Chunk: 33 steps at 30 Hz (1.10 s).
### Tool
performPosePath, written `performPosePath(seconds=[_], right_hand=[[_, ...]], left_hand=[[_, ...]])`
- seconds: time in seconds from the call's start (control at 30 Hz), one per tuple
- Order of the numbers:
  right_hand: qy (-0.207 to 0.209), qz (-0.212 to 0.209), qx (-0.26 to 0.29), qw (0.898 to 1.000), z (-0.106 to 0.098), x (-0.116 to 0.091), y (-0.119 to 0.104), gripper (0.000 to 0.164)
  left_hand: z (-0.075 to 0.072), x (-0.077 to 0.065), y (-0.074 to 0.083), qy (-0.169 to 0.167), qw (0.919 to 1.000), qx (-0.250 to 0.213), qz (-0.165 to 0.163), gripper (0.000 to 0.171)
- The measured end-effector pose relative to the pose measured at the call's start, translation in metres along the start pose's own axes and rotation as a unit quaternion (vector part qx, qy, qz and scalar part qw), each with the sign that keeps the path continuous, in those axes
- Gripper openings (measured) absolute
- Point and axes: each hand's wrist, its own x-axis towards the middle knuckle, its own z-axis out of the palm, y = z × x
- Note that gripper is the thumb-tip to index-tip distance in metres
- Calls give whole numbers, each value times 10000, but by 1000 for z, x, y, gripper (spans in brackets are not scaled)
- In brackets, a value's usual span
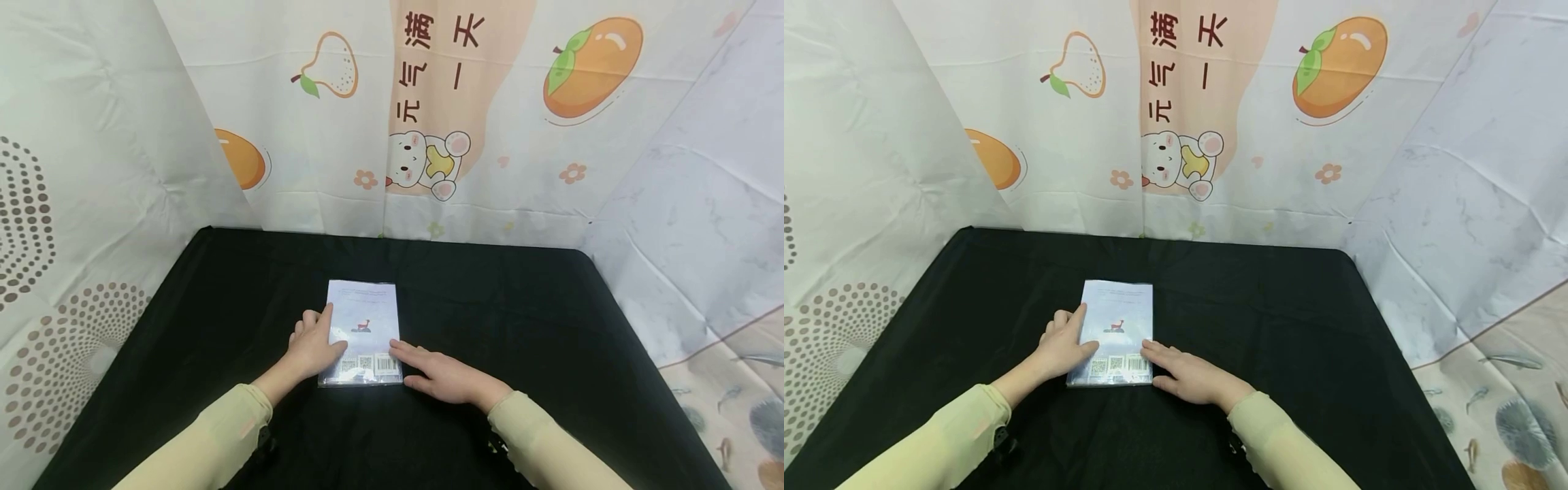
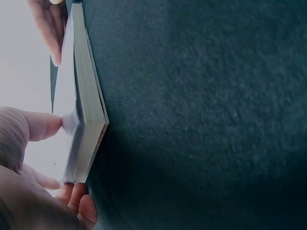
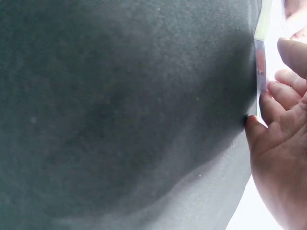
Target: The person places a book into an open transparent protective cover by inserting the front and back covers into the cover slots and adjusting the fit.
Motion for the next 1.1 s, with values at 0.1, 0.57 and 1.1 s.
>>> performPosePath(seconds=[0.1,0.57,1.1], right_hand=[[79,-33,-54,9999,-1,1,0,56],[1358,248,-151,9903,-2,10,-7,39],[2319,1574,1285,9513,-5,23,-15,28]], left_hand=[[0,0,-2,-75,9999,114,-45,82],[1,7,0,-443,9984,197,-304,84],[-5,8,7,-723,9951,427,-523,83]])
